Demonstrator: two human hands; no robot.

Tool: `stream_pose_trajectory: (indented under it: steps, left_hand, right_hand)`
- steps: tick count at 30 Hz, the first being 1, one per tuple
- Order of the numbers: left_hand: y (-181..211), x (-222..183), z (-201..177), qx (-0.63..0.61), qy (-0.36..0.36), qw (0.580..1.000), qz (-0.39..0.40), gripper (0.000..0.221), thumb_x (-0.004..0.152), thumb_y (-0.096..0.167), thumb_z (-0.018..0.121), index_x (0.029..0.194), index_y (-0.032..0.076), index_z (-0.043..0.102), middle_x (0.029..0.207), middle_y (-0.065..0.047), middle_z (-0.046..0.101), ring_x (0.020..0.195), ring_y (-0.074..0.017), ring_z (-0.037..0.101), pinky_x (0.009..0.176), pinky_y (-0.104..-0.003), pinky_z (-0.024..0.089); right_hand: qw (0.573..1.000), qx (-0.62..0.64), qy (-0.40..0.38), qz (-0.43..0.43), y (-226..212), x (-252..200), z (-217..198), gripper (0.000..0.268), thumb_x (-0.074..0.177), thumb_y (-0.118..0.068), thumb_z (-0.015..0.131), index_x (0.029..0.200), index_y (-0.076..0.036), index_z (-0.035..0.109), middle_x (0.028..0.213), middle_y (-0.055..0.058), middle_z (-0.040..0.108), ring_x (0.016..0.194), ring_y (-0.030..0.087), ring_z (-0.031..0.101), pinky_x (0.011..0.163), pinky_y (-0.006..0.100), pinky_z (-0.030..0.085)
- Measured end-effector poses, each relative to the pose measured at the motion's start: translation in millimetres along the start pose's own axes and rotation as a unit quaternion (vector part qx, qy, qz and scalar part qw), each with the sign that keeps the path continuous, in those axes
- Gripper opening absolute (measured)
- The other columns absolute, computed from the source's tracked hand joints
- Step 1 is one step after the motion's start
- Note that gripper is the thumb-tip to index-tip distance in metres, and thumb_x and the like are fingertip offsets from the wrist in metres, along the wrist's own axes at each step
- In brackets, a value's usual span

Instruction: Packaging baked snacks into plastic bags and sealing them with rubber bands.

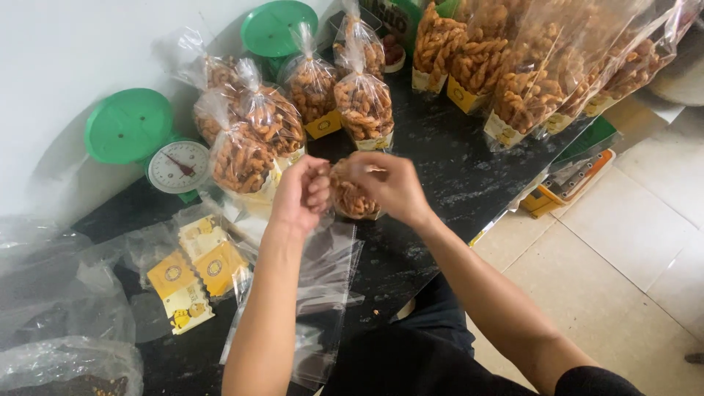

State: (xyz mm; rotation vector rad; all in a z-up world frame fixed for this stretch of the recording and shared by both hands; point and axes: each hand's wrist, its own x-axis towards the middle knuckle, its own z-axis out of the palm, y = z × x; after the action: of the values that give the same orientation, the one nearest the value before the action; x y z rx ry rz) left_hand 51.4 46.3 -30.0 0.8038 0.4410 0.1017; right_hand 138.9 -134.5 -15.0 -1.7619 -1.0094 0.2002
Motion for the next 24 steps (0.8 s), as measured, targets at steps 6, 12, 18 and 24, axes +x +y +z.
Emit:
stream_pose_trajectory:
  steps: [6,12,18,24]
  left_hand:
    - [35.6,-55.7,38.9,0.249,0.123,0.959,0.06,0.023,0.089,0.03,0.074,0.084,0.009,0.067,0.063,0.0,0.062,0.049,-0.0077,0.054,0.046,-0.022,0.039]
    - [57.6,-64.6,89.1,0.283,0.043,0.951,0.12,0.023,0.091,0.03,0.075,0.093,0.009,0.065,0.073,-0.002,0.063,0.059,-0.0093,0.056,0.054,-0.023,0.042]
    - [54.6,-47.5,133.0,0.311,-0.049,0.93,0.192,0.025,0.093,0.03,0.077,0.101,0.009,0.064,0.082,-0.003,0.064,0.07,-0.0109,0.057,0.062,-0.025,0.044]
    - [55.1,-30.5,136.5,0.342,-0.097,0.896,0.264,0.029,0.095,0.029,0.078,0.109,0.01,0.063,0.092,-0.004,0.065,0.08,-0.0126,0.059,0.07,-0.026,0.047]
  right_hand:
    - [0.988,0.128,0.083,-0.012,18.7,21.6,8.5,0.024,0.102,-0.008,0.068,0.125,0.0,0.07,0.117,0.007,0.075,0.104,0.013,0.067,0.09,0.032,0.058]
    - [0.993,0.042,0.061,-0.096,20.0,82.6,15.5,0.032,0.105,-0.011,0.064,0.136,-0.003,0.061,0.129,0.011,0.069,0.11,0.017,0.072,0.09,0.03,0.062]
    - [0.993,0.088,0.018,-0.075,34.2,100.8,20.4,0.063,0.1,-0.013,0.07,0.154,-0.007,0.039,0.152,0.019,0.055,0.102,0.02,0.077,0.08,0.032,0.066]
    - [0.984,0.077,0.16,-0.003,58.9,74.8,-67.3,0.067,0.098,-0.015,0.071,0.156,-0.008,0.039,0.165,0.021,0.035,0.083,0.017,0.077,0.061,0.026,0.062]
